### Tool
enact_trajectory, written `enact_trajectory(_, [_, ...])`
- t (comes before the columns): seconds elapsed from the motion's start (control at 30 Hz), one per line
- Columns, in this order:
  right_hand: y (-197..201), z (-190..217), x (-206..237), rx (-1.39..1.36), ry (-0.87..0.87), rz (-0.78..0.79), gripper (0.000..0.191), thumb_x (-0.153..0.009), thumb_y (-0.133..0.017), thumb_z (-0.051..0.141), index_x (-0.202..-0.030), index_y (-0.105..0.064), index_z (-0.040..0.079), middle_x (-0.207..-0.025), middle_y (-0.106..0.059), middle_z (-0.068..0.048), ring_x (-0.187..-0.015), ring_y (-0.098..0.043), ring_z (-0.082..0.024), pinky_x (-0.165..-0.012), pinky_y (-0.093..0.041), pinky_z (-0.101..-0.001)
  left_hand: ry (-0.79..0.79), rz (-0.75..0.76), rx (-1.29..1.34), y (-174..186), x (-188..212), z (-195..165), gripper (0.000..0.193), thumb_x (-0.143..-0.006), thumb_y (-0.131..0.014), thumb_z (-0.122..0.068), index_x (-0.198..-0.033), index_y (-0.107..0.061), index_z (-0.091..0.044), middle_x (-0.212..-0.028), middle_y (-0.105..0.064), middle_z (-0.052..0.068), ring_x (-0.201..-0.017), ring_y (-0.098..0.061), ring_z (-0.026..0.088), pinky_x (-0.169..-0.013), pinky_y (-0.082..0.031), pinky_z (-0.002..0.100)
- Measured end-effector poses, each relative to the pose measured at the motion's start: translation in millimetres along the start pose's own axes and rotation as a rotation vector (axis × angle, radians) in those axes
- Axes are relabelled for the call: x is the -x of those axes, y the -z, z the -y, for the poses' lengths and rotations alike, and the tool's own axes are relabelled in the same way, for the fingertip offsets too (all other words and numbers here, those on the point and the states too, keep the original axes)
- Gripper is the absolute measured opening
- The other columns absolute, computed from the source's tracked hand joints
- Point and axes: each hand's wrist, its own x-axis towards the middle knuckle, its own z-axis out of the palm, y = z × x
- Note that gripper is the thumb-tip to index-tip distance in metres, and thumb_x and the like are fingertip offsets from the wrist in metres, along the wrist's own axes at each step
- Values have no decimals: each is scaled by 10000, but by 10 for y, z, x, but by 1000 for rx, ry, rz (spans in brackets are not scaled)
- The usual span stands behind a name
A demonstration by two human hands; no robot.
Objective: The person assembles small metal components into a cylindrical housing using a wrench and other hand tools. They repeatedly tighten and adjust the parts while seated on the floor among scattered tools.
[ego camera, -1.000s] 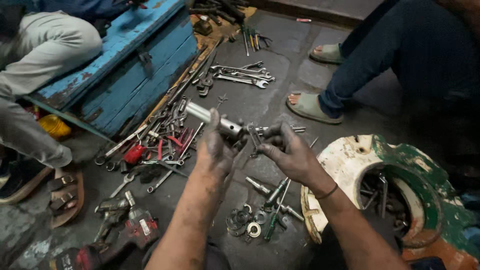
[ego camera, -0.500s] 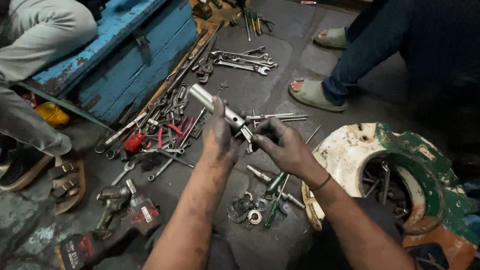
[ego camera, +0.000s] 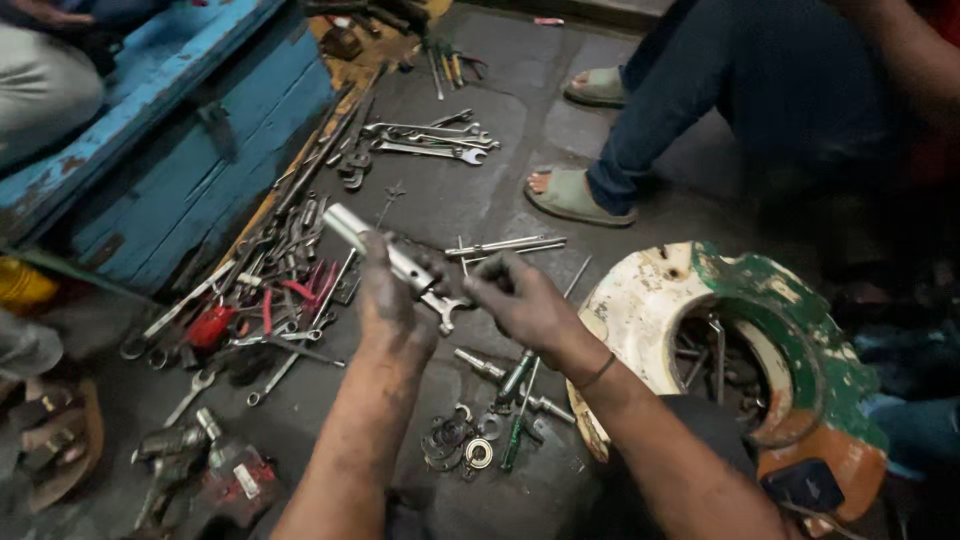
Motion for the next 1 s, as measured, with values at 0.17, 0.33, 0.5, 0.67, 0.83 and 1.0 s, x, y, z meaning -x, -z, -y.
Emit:
enact_trajectory(0.17, [170, -114, -163, -578, -75, -92, 305, -860, -544, -56, -1155, -565, 20, -908, -668, -110, -686, -612, -177, -583, -533, -304, 115, -61, -14, -23, -23, 2, 282, -1048, -478, -458, -1016, -511, -179, -700, -534, 37, -605, -559, 227, -529, -482, 394])
enact_trajectory(0.33, [166, -106, -148, -772, -62, -145, 598, -737, -410, -197, -1293, -384, 19, -1047, -595, -158, -875, -657, -292, -762, -623, -427, 119, -1, -117, -43, -36, 64, 269, -1045, -463, -418, -1012, -533, -160, -715, -550, 48, -609, -546, 206, -532, -459, 389])
enact_trajectory(0.5, [170, 54, -5, -823, -18, -93, 517, -844, -503, -128, -1318, -385, 41, -1038, -668, -193, -933, -719, -321, -848, -639, -434, 104, 41, -99, -41, 4, 76, 262, -1050, -488, -428, -1054, -523, -168, -738, -540, 36, -623, -546, 188, -531, -460, 377])
enact_trajectory(0.67, [105, 159, 141, -481, 129, -40, 352, -937, -675, 24, -1263, -541, 13, -1086, -741, -146, -940, -717, -218, -762, -585, -350, 120, -20, -151, -31, -10, 71, 266, -1037, -485, -432, -1079, -533, -174, -763, -577, 69, -632, -567, 219, -543, -475, 395])
enact_trajectory(0.83, [10, 142, 198, -251, 237, -16, 179, -949, -706, 55, -1115, -668, -2, -974, -777, -131, -864, -746, -182, -699, -595, -263, 147, 130, -121, -2, -81, 77, 378, -1046, -475, -446, -1040, -539, -74, -750, -586, 112, -631, -596, 279, -555, -538, 447])
enact_trajectory(1.0, [-76, 122, 118, -342, 292, 24, 109, -933, -695, 25, -1039, -713, 2, -975, -773, -88, -875, -760, -134, -746, -650, -255, 227, -90, -146, -43, -66, 38, 334, -929, -515, -484, -1077, -585, -193, -703, -573, 41, -589, -609, 231, -502, -507, 436])
